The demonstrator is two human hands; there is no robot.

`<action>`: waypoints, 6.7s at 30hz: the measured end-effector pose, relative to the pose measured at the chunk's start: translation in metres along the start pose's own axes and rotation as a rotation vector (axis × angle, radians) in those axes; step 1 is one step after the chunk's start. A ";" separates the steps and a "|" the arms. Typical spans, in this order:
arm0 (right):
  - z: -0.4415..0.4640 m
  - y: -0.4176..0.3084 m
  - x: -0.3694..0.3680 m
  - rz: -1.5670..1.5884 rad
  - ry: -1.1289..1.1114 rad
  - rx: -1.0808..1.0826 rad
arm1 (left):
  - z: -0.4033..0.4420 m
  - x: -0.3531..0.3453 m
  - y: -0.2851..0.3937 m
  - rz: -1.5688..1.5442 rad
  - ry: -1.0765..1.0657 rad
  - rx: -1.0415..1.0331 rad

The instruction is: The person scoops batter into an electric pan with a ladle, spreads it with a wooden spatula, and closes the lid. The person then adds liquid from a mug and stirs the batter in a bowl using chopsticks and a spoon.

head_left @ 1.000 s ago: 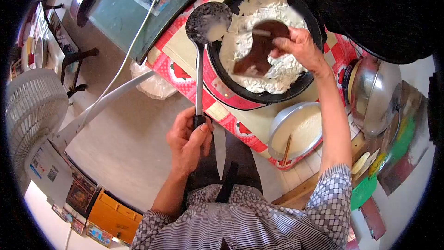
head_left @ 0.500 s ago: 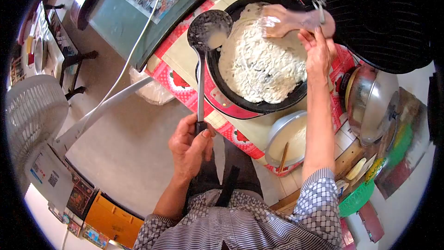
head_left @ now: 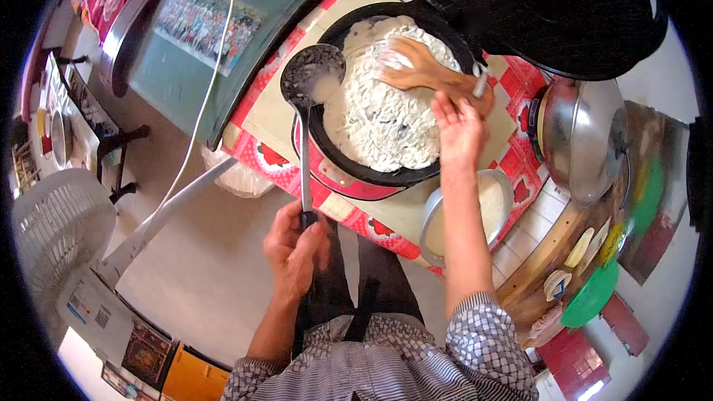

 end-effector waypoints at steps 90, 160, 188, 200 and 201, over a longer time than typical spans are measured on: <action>-0.095 0.019 -0.065 -1.613 -0.439 0.783 | -0.008 0.061 0.026 0.011 -0.133 0.037; -0.296 -0.163 0.214 -0.247 0.322 0.340 | -0.085 -0.132 -0.142 0.980 -0.628 -0.132; -0.249 -0.109 0.357 0.389 0.563 0.054 | -0.083 -0.103 -0.167 1.180 -0.627 -0.180; -0.244 -0.108 0.355 0.418 0.527 0.014 | -0.095 -0.121 -0.130 1.446 -0.525 -0.139; -0.241 -0.102 0.361 0.426 0.513 0.031 | -0.100 -0.125 -0.124 1.451 -0.550 -0.294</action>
Point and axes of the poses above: each hand's wrist, its own z-axis towards the middle knuckle, its own x-axis out of the back of the hand, y = z × x, the point moved 3 cm from there along z, towards the middle knuckle, and after that the axes turned 13 degrees about -y, right-handed, at the moved point
